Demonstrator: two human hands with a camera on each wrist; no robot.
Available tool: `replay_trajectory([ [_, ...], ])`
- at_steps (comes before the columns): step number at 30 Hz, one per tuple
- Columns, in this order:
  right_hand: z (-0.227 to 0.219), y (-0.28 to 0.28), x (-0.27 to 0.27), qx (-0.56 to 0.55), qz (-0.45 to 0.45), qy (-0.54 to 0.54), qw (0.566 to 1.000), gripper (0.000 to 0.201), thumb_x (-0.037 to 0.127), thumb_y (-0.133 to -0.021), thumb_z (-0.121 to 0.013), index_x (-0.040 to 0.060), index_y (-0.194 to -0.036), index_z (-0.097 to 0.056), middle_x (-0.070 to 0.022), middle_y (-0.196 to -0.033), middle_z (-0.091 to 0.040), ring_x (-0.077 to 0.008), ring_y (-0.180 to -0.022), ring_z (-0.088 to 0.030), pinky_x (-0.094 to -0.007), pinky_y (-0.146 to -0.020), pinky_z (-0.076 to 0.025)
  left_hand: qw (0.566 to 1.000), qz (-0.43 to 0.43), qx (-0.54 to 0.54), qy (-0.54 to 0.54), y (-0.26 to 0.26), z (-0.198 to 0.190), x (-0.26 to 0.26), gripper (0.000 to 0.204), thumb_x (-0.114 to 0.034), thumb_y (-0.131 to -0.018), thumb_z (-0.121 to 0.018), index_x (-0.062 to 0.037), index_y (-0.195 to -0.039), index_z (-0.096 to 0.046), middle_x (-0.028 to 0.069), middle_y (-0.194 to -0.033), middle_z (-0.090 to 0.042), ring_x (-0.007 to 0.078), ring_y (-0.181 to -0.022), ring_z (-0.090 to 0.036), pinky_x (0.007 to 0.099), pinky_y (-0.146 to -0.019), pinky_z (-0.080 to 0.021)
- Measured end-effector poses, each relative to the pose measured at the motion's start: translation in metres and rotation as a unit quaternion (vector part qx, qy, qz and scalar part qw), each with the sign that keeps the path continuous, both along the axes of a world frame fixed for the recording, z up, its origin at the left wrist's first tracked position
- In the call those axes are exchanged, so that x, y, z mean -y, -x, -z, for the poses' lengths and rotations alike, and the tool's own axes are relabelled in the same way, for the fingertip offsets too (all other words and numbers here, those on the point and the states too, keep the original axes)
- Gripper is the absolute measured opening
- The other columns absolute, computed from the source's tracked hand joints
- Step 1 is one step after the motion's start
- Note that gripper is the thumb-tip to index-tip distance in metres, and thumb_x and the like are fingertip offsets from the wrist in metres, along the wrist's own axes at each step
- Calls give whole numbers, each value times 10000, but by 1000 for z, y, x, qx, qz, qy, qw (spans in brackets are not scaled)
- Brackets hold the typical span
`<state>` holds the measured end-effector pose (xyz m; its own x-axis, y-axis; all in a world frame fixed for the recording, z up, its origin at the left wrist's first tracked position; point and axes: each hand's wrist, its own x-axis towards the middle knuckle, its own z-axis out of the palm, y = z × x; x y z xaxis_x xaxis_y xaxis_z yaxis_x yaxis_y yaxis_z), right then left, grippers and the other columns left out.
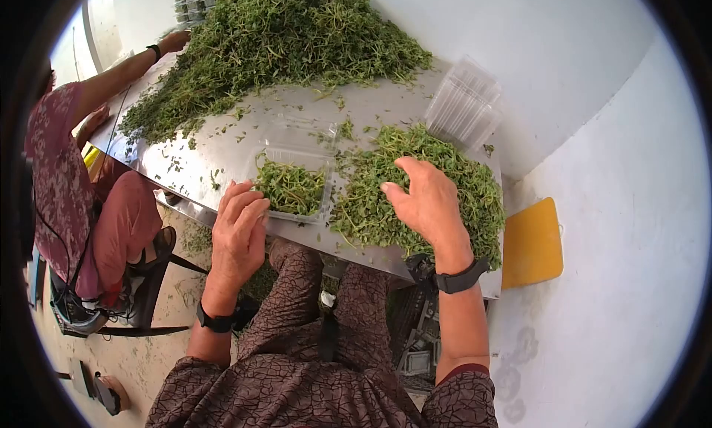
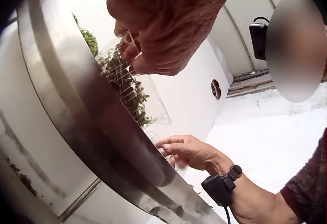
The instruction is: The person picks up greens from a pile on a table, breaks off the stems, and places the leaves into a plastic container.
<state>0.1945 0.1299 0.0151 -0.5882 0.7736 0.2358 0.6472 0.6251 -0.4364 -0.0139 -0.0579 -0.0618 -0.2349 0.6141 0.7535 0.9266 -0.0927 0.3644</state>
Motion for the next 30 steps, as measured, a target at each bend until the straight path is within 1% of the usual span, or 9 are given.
replay_trajectory([
  [5, 7, 11, 14, 20, -47, -33, 998, 433, 188, -786, -731, 15, -1169, -628, -189, -1152, -650, -363, -953, -649, -432, -811, -513, 1000, 0, -19, -13, -2, 1, -1, 274, 73, -749, -642, 2, -1012, -613, 146, -1060, -598, 374, -1139, -552, 556, -1058, -396],
  [8, 30, 17, 7, 43, -137, -153, 978, 241, 77, -760, -689, 30, -978, -595, -206, -947, -583, -383, -705, -626, -472, -587, -499, 1000, -5, -20, -19, -3, 0, 1, 296, 77, -747, -638, 1, -1032, -615, 152, -1094, -601, 384, -1156, -546, 565, -1063, -385],
  [11, 35, 24, 5, 38, -143, -199, 969, 149, 49, -733, -675, 28, -860, -600, -190, -847, -590, -370, -675, -614, -475, -568, -493, 1000, -16, -21, -10, -3, -1, 3, 320, 77, -745, -639, -4, -1054, -616, 158, -1119, -601, 390, -1172, -537, 569, -1073, -371],
  [15, 37, 30, -7, 100, -153, -160, 970, 191, 73, -760, -662, 33, -945, -683, -177, -805, -614, -369, -718, -617, -459, -662, -505, 1000, -11, -6, -4, -3, 2, 6, 364, 92, -733, -598, -11, -1081, -621, 157, -1169, -609, 384, -1228, -518, 568, -1097, -349],
  [17, 40, 32, -8, 33, -136, -220, 965, 94, 22, -729, -636, 25, -655, -578, -154, -628, -550, -354, -650, -600, -467, -568, -486, 1000, -6, -6, -10, -4, 0, 7, 353, 95, -739, -599, -7, -1076, -620, 157, -1173, -611, 386, -1224, -522, 565, -1095, -351],
  [18, 41, 31, -9, 32, -137, -222, 965, 94, 22, -729, -636, 25, -655, -578, -154, -628, -550, -354, -650, -600, -467, -568, -486, 1000, -7, -7, -11, -4, 0, 8, 353, 95, -739, -599, -7, -1076, -620, 157, -1173, -611, 386, -1224, -522, 565, -1095, -351],
  [24, 28, 21, -9, -172, -123, -154, 965, 39, 17, -792, -615, 1, -763, -636, -162, -696, -613, -289, -604, -602, -425, -538, -471, 999, 5, -1, -39, -9, -14, 15, 314, 98, -765, -601, 0, -1061, -631, 157, -1175, -624, 378, -1221, -536, 544, -1072, -386],
  [26, 17, 17, 0, -227, -41, 78, 970, 51, 20, -865, -612, -11, -844, -647, -67, -696, -631, -136, -579, -582, -313, -529, -461, 997, 48, 37, -52, -16, -24, 16, 302, 93, -785, -596, 0, -1069, -636, 159, -1195, -628, 365, -1217, -553, 488, -1052, -421],
  [30, 10, 14, 7, -312, -45, 146, 938, 69, 28, -887, -615, -22, -872, -658, -28, -678, -605, -81, -551, -565, -274, -482, -447, 982, 120, 130, -63, -31, -35, 14, 320, 89, -771, -629, 9, -1081, -636, 169, -1189, -629, 350, -1171, -592, 448, -1008, -466],
])
